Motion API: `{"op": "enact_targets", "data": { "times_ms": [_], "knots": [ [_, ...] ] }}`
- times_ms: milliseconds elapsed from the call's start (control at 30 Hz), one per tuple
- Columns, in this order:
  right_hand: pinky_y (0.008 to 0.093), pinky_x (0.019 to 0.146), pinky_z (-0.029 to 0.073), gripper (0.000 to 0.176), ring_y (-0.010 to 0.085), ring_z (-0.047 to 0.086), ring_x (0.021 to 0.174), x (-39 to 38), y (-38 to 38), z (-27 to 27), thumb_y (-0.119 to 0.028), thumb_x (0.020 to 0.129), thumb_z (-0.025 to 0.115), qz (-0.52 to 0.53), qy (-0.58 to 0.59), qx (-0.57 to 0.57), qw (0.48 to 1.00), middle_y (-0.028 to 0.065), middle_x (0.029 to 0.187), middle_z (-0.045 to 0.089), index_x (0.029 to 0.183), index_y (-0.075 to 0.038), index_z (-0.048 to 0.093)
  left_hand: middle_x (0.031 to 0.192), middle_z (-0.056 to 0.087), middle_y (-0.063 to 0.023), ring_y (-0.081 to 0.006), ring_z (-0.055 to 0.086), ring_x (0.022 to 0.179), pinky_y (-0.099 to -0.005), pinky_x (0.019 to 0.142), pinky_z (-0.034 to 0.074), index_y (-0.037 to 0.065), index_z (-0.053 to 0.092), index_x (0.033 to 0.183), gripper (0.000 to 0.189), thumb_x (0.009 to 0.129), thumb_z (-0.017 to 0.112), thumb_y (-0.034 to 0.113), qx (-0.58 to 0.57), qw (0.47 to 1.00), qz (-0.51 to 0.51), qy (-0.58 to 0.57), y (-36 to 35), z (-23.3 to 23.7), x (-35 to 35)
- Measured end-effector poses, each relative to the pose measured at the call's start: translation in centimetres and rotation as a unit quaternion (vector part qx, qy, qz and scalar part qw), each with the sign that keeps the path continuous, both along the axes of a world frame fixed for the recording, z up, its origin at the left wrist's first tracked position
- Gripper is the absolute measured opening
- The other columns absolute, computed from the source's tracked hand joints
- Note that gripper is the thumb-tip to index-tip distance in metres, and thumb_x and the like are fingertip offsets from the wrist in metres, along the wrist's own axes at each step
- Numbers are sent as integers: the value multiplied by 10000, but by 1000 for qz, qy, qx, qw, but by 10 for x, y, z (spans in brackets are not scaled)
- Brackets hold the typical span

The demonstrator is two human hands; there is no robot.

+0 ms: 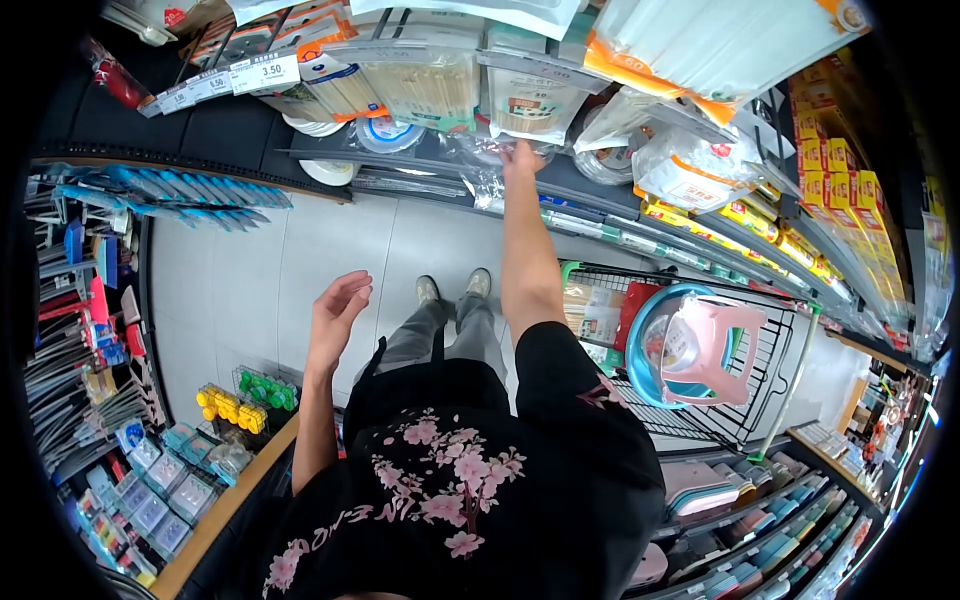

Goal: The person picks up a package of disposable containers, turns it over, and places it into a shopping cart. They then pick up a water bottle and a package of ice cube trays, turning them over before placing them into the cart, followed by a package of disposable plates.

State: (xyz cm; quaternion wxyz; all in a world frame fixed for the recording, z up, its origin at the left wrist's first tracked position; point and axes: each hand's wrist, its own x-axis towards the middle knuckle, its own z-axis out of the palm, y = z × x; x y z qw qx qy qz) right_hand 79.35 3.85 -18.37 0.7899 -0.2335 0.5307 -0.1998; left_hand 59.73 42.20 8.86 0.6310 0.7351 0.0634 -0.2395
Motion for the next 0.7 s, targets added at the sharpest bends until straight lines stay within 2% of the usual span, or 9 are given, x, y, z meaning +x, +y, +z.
{"op": "enact_targets", "data": {
  "times_ms": [33, 67, 133, 233, 333, 433, 633, 700],
  "knots": [
    [445, 895, 551, 520, 276, 638, 1029, -1, -5, 0, -175, 863, 778, 17, 6, 41, 999, 127, 1139, 627, 1296, -83, 506, 1216, 678, -117, -161, 623, 1104, -302, 976, 483, 1, 640, 1266, 327, 966, 684, 122, -1, 1000, -3, -3, 2, 1, 3],
    [445, 895, 551, 520, 276, 638, 1029, -1, -6, -1, -175, 863, 778, 15, 4, 41, 999, 127, 1139, 627, 1296, -83, 506, 1226, 678, -113, -163, 625, 1120, -304, 974, 488, 5, 632, 1280, 327, 975, 664, 120, 3, 1000, -12, -6, 4, 3, 6],
    [427, 880, 559, 477, 268, 638, 1011, -10, -5, 1, -190, 859, 784, 86, -50, 34, 994, 123, 1125, 627, 1256, -79, 545, 1236, 679, -108, -166, 626, 1137, -306, 972, 493, 8, 625, 1293, 328, 985, 645, 117, 5, 1000, -24, -9, 8, 5, 9],
    [397, 851, 568, 405, 240, 632, 967, -41, 16, 37, -205, 847, 795, 45, -9, -10, 999, 109, 1083, 627, 1177, -69, 604, 1238, 675, -111, -177, 636, 1131, -313, 963, 499, 12, 622, 1300, 335, 987, 640, 129, 4, 999, -43, -23, 14, 8, 21],
    [374, 821, 569, 380, 195, 620, 913, -97, 32, 47, -213, 826, 809, 80, -10, -71, 994, 83, 1014, 629, 1129, -66, 632, 1213, 680, -98, -147, 622, 1074, -288, 972, 475, 14, 639, 1278, 324, 970, 659, 110, -21, 999, -36, -8, 17, 12, 36],
    [345, 784, 559, 380, 158, 609, 837, -168, 63, 96, -199, 820, 806, 101, 7, -94, 990, 54, 939, 635, 1129, -62, 633, 1205, 680, -88, -142, 617, 1058, -290, 955, 478, 16, 638, 1281, 324, 975, 643, 120, -39, 998, -52, -23, 26, 11, 47],
    [299, 694, 514, 329, 163, 629, 756, -282, 125, 154, -146, 855, 754, 106, 22, -98, 989, 46, 889, 667, 1136, -19, 642, 1216, 666, -87, -144, 607, 1026, -290, 922, 479, 32, 652, 1272, 349, 963, 669, 192, -19, 995, -98, 1, 30, -13, 64],
    [298, 700, 508, 314, 161, 631, 766, -311, 147, 177, -127, 872, 734, 98, 4, -107, 989, 52, 913, 675, 1146, -10, 637, 1236, 655, -130, -170, 616, 1074, -316, 931, 491, 64, 573, 1374, 468, 957, 691, 240, -24, 989, -143, -34, 28, -21, 66]
  ]
}}
